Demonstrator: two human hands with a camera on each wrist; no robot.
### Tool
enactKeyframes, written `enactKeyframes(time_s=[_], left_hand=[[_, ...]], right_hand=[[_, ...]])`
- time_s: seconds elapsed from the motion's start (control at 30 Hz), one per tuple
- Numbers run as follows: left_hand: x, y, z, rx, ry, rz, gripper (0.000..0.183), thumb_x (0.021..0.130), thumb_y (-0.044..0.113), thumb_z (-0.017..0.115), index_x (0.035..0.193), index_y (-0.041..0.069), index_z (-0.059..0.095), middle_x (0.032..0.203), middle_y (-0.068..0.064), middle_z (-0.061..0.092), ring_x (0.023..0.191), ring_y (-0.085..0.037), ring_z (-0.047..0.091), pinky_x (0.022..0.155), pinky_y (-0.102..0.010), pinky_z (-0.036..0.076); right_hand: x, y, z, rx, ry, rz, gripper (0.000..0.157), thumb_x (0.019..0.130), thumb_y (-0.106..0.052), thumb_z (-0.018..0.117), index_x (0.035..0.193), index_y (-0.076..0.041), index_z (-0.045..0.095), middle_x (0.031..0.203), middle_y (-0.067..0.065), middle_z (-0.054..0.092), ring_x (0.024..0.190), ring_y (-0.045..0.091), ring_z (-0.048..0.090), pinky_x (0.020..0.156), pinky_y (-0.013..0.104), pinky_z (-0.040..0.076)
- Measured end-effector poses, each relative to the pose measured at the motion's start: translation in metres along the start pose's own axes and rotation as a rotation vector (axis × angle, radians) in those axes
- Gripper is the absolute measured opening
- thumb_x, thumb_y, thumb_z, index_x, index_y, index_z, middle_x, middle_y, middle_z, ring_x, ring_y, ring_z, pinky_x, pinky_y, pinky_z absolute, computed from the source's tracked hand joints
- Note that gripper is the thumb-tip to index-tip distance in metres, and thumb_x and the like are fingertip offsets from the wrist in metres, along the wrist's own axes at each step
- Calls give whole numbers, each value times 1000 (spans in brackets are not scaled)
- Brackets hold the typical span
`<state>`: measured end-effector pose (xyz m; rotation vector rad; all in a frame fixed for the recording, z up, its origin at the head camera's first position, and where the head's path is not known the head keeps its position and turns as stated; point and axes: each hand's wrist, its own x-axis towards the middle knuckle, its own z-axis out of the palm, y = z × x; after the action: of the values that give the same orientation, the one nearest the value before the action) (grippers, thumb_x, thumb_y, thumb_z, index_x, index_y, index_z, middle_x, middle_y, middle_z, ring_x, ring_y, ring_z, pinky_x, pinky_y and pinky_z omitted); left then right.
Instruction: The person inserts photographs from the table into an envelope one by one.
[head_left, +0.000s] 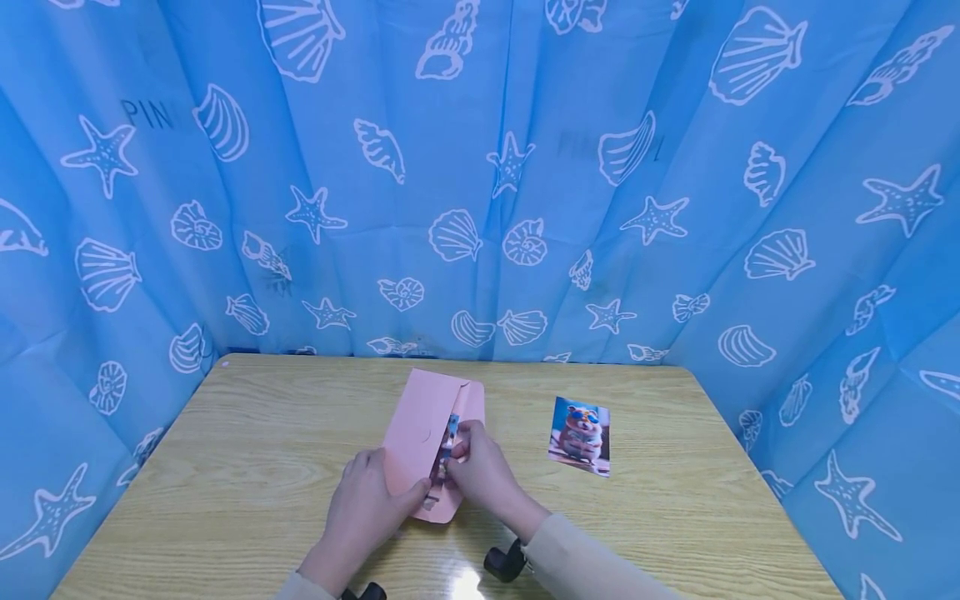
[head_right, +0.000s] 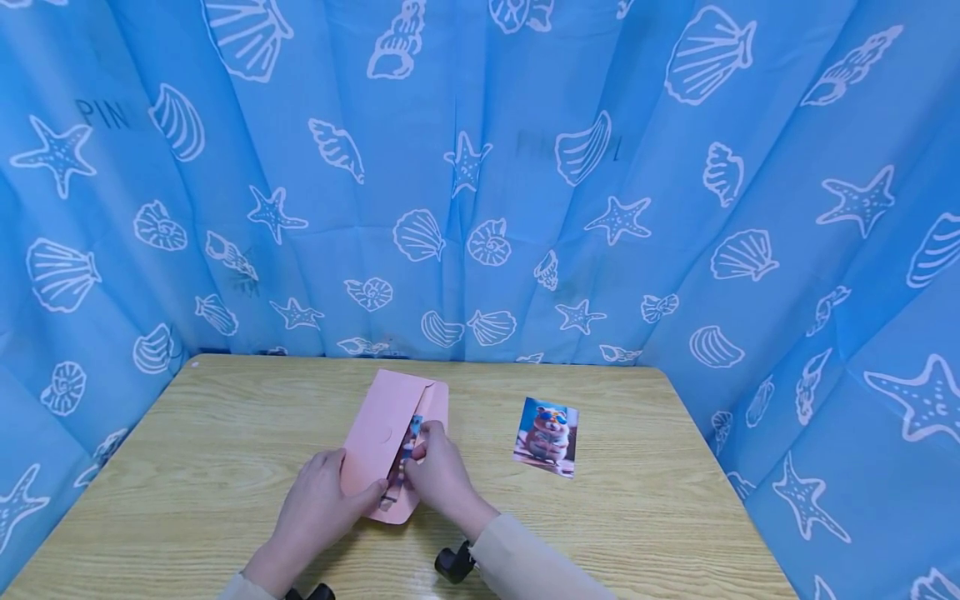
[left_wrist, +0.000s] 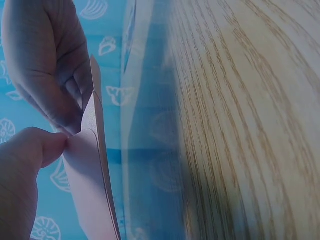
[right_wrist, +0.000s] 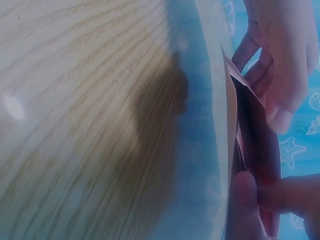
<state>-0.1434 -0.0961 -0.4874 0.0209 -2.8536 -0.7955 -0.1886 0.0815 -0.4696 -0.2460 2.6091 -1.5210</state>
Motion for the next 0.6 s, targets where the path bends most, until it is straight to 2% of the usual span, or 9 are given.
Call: enactKeyframes(time_s=[0.17,0.3,0.47,0.6], left_hand=[[0,1,0,-5,-19,-14,92,77,64,68,124,-14,54,119,-25,55,112,-37,52,91,-51,46],[0,0,-1,-8,-17,-12,92,77,63,68,124,-14,53,119,-26,55,112,-38,52,90,-51,46],[0,-1,-1,-9,-7,-9,91,77,62,69,124,-15,53,119,-27,55,111,-40,52,90,-52,46],[1,-2,0,-3,-8,-15,92,78,64,67,124,-14,54,120,-28,55,113,-40,52,90,-52,45]], right_hand=[[-1,-1,2,51,-9,11,47,84,6,63,127,8,45,90,7,56,67,17,64,56,25,53],[0,-2,3,50,-14,10,50,83,5,64,129,10,45,92,9,57,68,16,63,56,25,53],[2,0,3,-1,-20,-38,54,82,2,67,131,12,46,97,9,59,73,12,58,59,23,52],[3,1,2,-11,-41,-76,54,82,4,66,131,14,47,99,12,59,78,13,60,61,22,52]])
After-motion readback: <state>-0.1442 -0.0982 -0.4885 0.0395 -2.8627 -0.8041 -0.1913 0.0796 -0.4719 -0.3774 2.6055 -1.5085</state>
